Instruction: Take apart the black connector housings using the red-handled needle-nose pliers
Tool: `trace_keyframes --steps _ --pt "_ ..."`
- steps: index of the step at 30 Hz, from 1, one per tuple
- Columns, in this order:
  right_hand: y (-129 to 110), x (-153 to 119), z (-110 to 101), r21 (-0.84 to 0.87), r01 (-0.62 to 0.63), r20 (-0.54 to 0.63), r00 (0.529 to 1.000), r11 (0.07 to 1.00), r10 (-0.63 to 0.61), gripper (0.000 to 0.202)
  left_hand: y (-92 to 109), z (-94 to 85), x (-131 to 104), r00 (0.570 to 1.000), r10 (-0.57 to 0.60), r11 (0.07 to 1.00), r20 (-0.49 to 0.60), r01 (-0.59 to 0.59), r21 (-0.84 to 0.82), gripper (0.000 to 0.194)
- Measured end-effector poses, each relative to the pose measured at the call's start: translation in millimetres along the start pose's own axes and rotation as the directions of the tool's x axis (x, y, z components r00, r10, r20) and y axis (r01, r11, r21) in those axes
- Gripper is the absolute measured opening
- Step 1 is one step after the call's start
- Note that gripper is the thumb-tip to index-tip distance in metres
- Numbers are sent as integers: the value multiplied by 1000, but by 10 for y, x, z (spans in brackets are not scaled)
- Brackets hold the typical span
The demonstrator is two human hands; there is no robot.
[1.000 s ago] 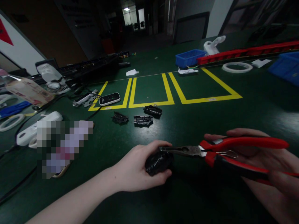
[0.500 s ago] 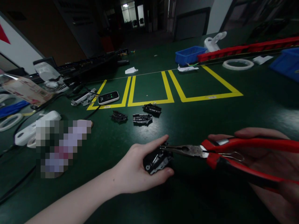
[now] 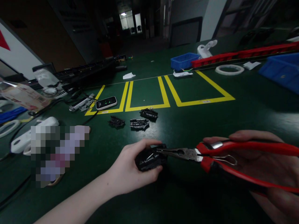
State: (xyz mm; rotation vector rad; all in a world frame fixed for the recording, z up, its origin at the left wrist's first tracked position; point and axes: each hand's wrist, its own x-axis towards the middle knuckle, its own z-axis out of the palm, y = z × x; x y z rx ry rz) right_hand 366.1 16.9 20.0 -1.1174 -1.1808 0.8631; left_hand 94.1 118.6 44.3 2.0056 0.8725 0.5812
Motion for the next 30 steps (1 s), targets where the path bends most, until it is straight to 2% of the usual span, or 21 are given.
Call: trace_keyframes --steps 4,8,12,17,25,30 --pt "5 9 14 -25 34 75 997 999 -32 54 -74 -11 13 991 131 972 3 -129 199 50" --pt "-48 69 102 -84 74 100 993 994 -65 48 -96 -18 41 987 147 918 67 -162 361 47" --pt "-129 94 145 -127 91 122 990 988 -75 46 -91 -15 60 988 106 914 108 -139 380 46" --pt "-242 86 149 -160 136 138 984 978 -114 49 -106 39 78 992 46 895 115 -92 436 35" --pt "-66 268 58 -3 -47 43 998 999 47 47 -19 71 215 994 -49 932 98 10 364 17" --pt "-127 331 34 53 -52 -24 998 997 53 47 40 117 345 994 -74 918 78 37 395 25"
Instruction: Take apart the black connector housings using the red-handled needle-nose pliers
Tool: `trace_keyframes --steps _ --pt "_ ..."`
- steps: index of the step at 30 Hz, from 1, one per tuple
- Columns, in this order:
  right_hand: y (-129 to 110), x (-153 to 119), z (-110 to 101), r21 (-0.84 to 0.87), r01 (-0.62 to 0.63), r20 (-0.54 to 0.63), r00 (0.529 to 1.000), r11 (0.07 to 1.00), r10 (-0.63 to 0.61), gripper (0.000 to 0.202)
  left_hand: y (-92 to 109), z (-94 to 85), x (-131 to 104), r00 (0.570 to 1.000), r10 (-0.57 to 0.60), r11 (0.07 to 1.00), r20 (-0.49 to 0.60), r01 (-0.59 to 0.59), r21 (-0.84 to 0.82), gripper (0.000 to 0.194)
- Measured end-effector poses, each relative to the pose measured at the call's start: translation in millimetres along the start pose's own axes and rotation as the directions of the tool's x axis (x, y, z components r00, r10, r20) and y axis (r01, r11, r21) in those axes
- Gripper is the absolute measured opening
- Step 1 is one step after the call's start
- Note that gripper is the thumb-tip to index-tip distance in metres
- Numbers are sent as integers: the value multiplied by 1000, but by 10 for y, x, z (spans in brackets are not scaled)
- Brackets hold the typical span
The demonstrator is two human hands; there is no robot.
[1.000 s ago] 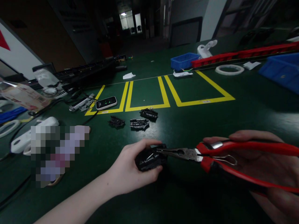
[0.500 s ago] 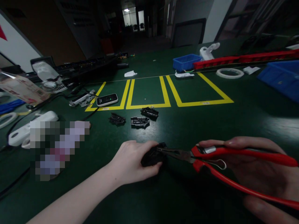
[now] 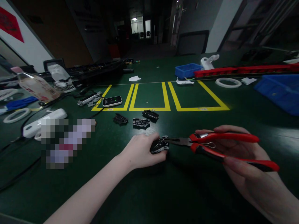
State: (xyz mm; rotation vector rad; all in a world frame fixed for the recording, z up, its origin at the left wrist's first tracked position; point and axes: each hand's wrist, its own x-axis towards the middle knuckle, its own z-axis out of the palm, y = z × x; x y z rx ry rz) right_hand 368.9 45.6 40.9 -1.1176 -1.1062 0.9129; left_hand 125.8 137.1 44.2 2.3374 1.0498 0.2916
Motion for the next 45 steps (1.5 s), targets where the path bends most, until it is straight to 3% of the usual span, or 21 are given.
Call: trace_keyframes --steps 5,13,20,27,32,38,45 --pt "-68 31 9 6 36 -35 999 999 -35 44 29 59 116 999 17 1000 -27 -18 -20 42" --pt "-45 82 -25 -12 102 -28 994 995 -102 42 -34 69 284 993 116 992 -4 -115 53 45" --pt "-61 10 -44 -79 113 -26 993 990 -115 43 -70 69 254 985 172 970 -9 -168 176 44" --pt "-84 -63 10 -152 142 -35 988 978 -149 44 -58 69 224 981 192 965 -6 -188 182 40" --pt "-46 9 2 -112 162 12 987 980 -162 42 -33 56 222 982 188 963 8 -186 197 42" --pt "-83 20 39 -86 131 -34 990 988 -135 39 -21 55 229 983 177 959 36 -181 219 47" --pt "-66 -70 1 -115 166 25 986 979 -165 40 -50 49 224 976 212 960 47 -217 176 48"
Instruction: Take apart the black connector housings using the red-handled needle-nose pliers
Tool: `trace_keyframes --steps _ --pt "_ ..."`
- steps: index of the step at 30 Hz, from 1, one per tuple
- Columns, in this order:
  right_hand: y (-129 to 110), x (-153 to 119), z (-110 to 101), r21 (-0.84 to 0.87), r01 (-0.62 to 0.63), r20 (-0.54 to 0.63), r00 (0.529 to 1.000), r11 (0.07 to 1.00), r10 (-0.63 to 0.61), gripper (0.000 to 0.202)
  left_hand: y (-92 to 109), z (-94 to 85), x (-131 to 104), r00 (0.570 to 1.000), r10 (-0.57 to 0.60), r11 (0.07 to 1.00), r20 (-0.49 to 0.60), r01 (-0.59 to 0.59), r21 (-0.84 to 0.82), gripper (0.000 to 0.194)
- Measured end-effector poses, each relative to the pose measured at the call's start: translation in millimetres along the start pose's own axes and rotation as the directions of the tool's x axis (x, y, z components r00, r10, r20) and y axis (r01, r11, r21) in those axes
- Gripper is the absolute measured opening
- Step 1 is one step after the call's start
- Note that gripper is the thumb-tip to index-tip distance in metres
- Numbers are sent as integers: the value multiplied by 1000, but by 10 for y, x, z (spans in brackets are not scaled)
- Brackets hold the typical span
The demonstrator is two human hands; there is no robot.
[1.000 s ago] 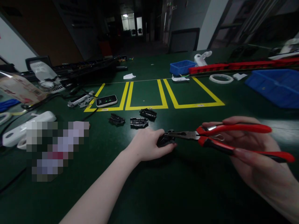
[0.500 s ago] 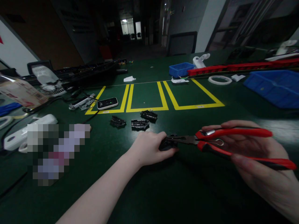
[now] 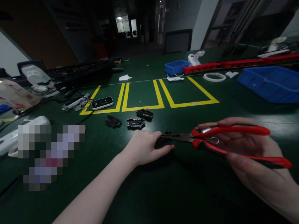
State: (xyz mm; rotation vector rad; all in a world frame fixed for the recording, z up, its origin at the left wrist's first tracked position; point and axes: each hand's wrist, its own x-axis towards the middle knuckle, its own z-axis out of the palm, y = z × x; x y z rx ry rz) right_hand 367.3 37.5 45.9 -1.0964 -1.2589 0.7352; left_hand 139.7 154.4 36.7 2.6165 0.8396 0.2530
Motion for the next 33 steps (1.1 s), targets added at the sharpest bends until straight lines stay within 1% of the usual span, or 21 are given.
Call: trace_keyframes --steps 4,9,12,17,20,24,26,30,33 --pt "-39 -33 7 -57 40 34 999 998 -38 42 8 -6 2 1000 -9 1000 6 9 22 49" --pt "-138 -29 80 -119 56 6 998 991 -55 40 27 -6 15 999 -40 999 16 40 17 49" --pt "-109 -19 84 -107 54 -11 998 993 -56 42 32 -4 19 998 -63 998 1 63 6 51" --pt "2 -15 31 -45 49 4 999 998 -48 45 31 -5 22 999 -45 999 8 44 31 52" --pt "20 -9 27 5 15 -1 1000 1000 -15 44 30 -7 22 1000 -25 997 18 24 68 50" --pt "11 7 46 69 -72 -37 997 995 75 40 32 -16 18 999 -5 995 53 0 101 45" --pt "7 13 49 82 -100 -59 993 992 105 40 27 -21 14 998 4 996 59 -9 91 44" --pt "9 18 51 91 -118 -70 990 989 125 42 4 -20 9 998 24 998 57 -27 55 43" --pt "10 21 65 134 -193 -112 972 972 208 42 -9 -8 10 998 18 998 56 -21 59 43"
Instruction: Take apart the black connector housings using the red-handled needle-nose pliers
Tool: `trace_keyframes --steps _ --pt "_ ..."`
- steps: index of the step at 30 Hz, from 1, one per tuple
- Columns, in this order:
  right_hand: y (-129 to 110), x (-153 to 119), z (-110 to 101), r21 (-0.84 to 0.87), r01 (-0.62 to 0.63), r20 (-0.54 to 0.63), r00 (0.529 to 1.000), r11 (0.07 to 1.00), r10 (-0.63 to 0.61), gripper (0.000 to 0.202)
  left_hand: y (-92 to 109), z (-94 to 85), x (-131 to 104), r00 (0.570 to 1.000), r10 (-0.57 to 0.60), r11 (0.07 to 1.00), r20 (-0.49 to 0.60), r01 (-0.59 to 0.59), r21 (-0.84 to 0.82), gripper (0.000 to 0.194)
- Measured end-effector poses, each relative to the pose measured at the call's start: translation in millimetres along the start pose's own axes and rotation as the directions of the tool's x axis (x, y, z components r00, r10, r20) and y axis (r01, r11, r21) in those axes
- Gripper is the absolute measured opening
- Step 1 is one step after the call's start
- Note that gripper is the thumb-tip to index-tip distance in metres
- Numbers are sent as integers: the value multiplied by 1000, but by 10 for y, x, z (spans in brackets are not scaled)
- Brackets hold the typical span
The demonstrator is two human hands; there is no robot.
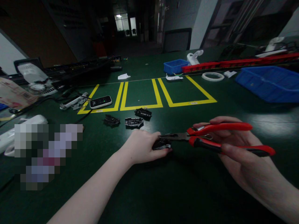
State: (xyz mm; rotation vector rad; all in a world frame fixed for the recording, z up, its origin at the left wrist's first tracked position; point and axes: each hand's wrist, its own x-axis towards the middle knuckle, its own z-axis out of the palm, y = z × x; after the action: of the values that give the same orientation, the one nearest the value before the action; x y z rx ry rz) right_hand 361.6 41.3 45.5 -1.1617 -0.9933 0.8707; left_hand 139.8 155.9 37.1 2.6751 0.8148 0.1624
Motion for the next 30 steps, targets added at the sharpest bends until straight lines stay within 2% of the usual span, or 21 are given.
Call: trace_keyframes --steps 5,10,14,19,30 --pt "-15 4 32 61 -132 -152 978 989 140 45 28 23 7 999 -41 999 -36 41 -8 42" --pt "-52 28 62 114 -218 -214 947 969 238 50 45 10 0 998 -57 991 -21 54 -120 46" --pt "-78 27 72 109 -211 -182 956 971 229 47 17 -23 -27 1000 -2 962 25 8 -275 43" --pt "-85 18 51 96 -164 -130 976 982 175 46 -21 -35 -58 998 52 910 20 -39 -412 39" --pt "-95 13 45 53 -130 -135 981 990 136 44 -47 -25 -50 999 6 873 -50 -30 -488 37"
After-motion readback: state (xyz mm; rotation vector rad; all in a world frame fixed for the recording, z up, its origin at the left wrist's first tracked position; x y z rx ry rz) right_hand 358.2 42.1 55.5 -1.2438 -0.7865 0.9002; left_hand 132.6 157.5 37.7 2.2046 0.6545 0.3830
